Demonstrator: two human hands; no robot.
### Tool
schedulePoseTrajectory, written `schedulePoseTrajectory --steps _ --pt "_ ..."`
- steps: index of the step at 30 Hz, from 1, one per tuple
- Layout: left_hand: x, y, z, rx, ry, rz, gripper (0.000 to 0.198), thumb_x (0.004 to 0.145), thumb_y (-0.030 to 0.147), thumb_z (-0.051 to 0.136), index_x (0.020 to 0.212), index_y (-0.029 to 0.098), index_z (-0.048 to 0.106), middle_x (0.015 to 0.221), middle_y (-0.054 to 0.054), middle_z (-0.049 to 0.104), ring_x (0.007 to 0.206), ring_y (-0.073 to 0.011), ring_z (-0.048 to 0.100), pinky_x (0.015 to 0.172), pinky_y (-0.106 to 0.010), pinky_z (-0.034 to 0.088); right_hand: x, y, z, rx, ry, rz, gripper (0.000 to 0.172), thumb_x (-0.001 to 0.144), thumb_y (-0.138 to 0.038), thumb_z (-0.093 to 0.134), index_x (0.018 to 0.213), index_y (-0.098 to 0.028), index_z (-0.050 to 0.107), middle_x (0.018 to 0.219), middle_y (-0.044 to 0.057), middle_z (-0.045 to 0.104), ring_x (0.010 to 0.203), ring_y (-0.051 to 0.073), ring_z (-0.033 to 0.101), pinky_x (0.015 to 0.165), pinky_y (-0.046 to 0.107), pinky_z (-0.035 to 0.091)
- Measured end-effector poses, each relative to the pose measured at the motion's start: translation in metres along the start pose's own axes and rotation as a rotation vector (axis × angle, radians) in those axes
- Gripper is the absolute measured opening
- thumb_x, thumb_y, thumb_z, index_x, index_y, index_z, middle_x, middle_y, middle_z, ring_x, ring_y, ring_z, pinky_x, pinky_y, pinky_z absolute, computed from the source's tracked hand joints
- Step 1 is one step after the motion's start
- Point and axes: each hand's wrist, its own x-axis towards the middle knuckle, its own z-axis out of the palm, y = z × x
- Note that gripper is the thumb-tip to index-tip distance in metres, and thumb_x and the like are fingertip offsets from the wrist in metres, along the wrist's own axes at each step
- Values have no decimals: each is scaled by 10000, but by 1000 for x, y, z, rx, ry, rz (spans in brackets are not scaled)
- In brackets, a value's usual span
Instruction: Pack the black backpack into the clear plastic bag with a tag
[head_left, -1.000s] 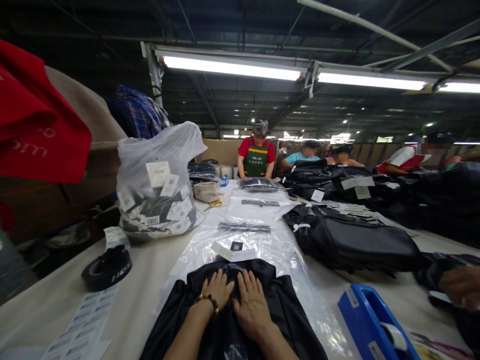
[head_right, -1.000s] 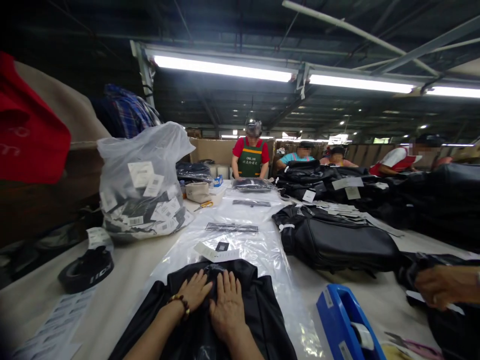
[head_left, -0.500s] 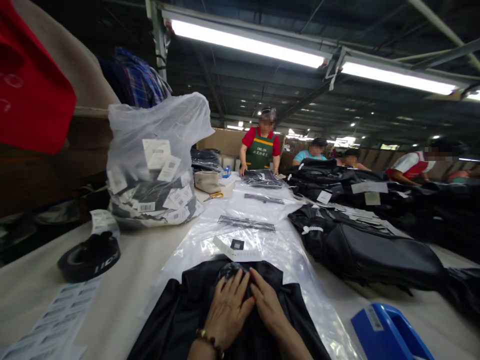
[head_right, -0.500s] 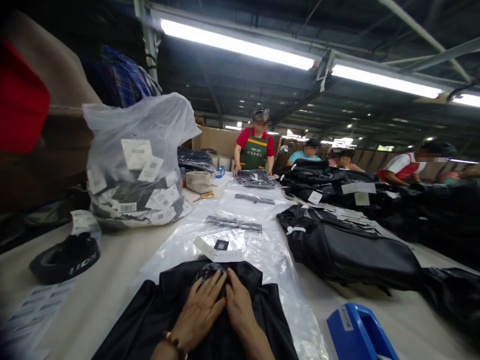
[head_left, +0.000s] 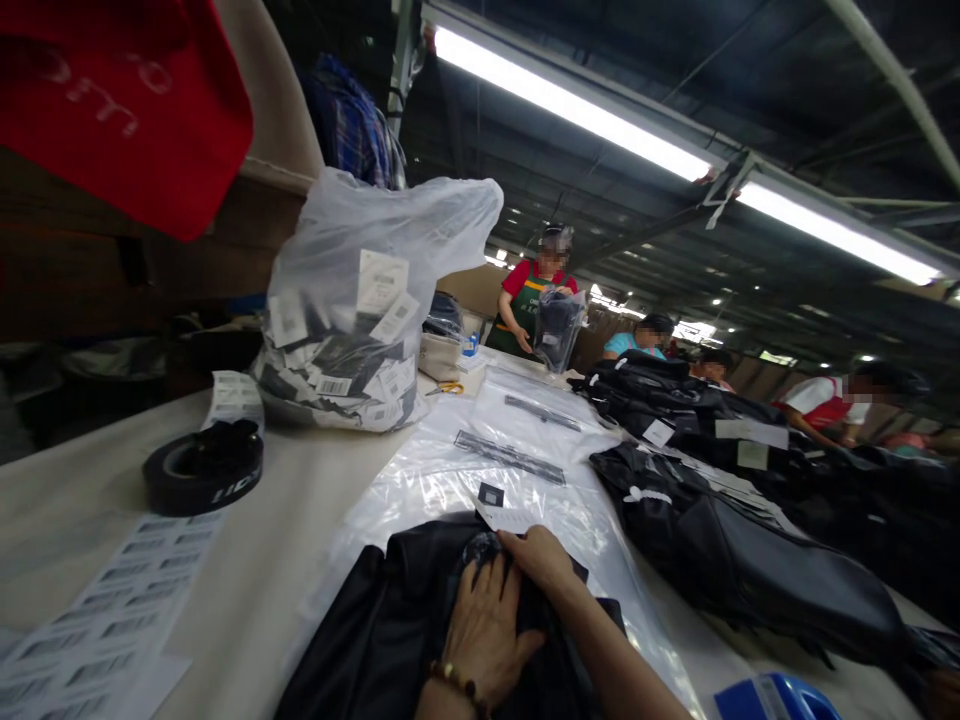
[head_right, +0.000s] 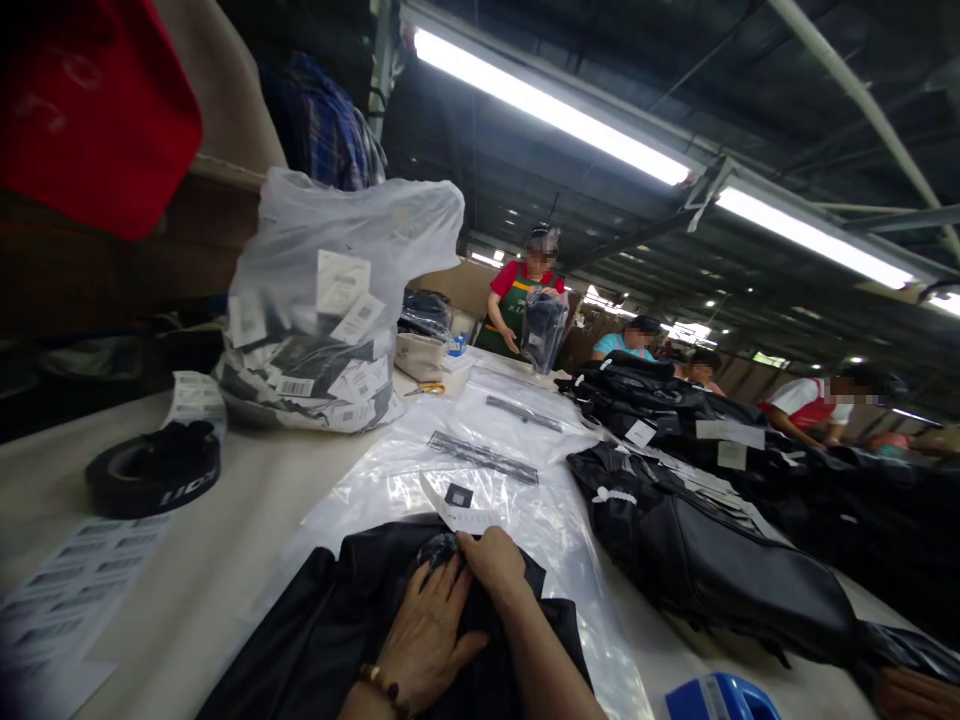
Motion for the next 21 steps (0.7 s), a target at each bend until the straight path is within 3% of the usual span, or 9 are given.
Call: schedulePoseTrajectory --steps 3,7,11,16,19,21 --pt "2 2 -2 -46 -7 -20 706 792 515 481 1377 169 290 1437 -115 300 1342 -262 238 1139 -486 114 1 -11 4 -72 24 32 691 725 -628 454 1045 -34 602 1060 235 622 1054 349 563 859 430 417" --pt "5 3 -3 -61 -57 -45 725 782 509 478 1372 127 297 1428 -155 297 1339 -287 238 1133 -506 120 4 -22 4 -110 56 58 802 623 -700 516 1127 -77 550 1185 204 558 1117 344 513 911 463 382" --pt "5 3 -4 -87 -46 -15 737 774 500 484 1384 146 268 1446 -138 261 1344 -297 222 1123 -535 134 10 -37 8 -108 67 86 815 536 -710 589 1085 -108 581 1188 193 555 1174 378 444 955 524 308" --pt "4 5 -8 -156 -24 -7 629 826 428 380 1393 194 239 1453 -69 276 1345 -254 230 1139 -488 127 23 -49 17 21 74 135 831 569 -702 576 1154 -114 520 1144 180 595 1166 373 464 978 549 257" --pt "5 5 -7 -156 -24 -40 601 835 427 347 1375 169 296 1442 -94 298 1338 -252 247 1146 -463 102 37 -49 22 159 92 180 784 576 -634 627 1109 -67 532 1114 210 602 1110 365 515 956 528 306" --pt "6 4 -6 -148 -36 -53 600 836 430 342 1366 150 317 1445 -118 283 1344 -255 230 1147 -457 85 47 -46 26 292 87 178 640 588 -551 673 998 -68 582 1006 185 648 1002 329 583 869 454 407"
